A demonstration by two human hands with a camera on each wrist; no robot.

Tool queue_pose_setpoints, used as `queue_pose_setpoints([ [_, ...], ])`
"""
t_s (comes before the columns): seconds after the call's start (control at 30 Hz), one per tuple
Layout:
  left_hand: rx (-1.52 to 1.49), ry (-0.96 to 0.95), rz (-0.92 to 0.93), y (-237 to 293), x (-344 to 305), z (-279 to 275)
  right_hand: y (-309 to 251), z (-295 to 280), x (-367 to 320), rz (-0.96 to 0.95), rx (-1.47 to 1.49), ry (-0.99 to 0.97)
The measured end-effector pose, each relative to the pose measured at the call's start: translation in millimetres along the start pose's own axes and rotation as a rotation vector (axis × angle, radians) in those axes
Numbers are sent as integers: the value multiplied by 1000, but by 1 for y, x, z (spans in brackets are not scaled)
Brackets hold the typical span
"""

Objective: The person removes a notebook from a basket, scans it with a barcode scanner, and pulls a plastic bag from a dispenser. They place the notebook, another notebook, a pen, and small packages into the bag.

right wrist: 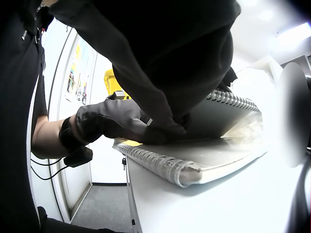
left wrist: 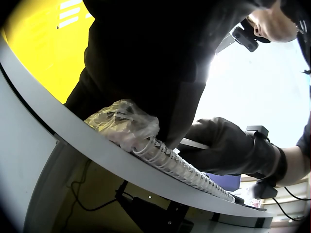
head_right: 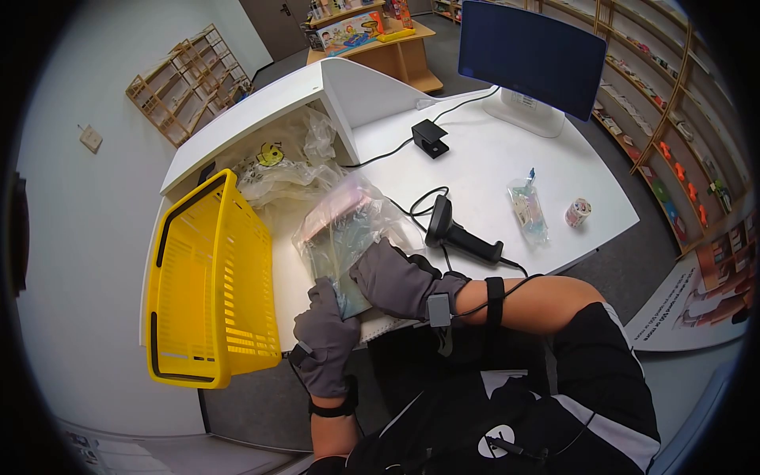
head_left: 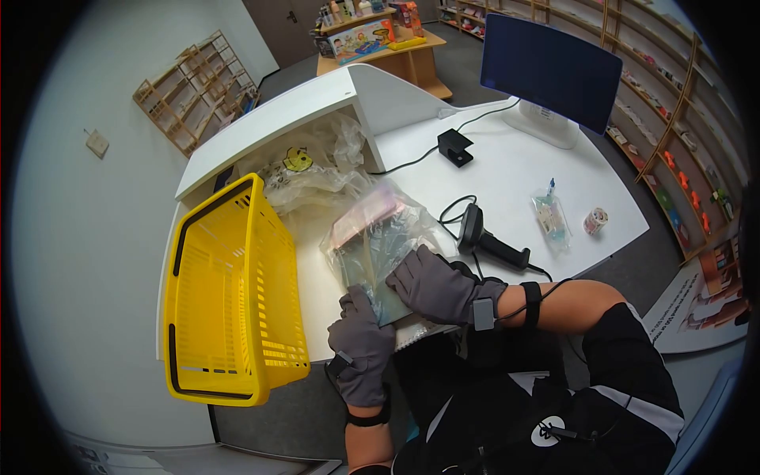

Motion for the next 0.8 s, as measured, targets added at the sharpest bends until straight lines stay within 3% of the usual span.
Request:
queue_pose_setpoints([
  [0.8,-42,42,38,-5,0,3,-1,6,0,7,27,-17],
])
Point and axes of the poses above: each hand's wrist, its own x-axis towards the middle knuckle, its own z-axis out of the palm, y = z × x, the point moved 6 cm from there along x, towards the middle knuckle, and after that the axes turned 13 degrees about -z, right-handed, at the moved point
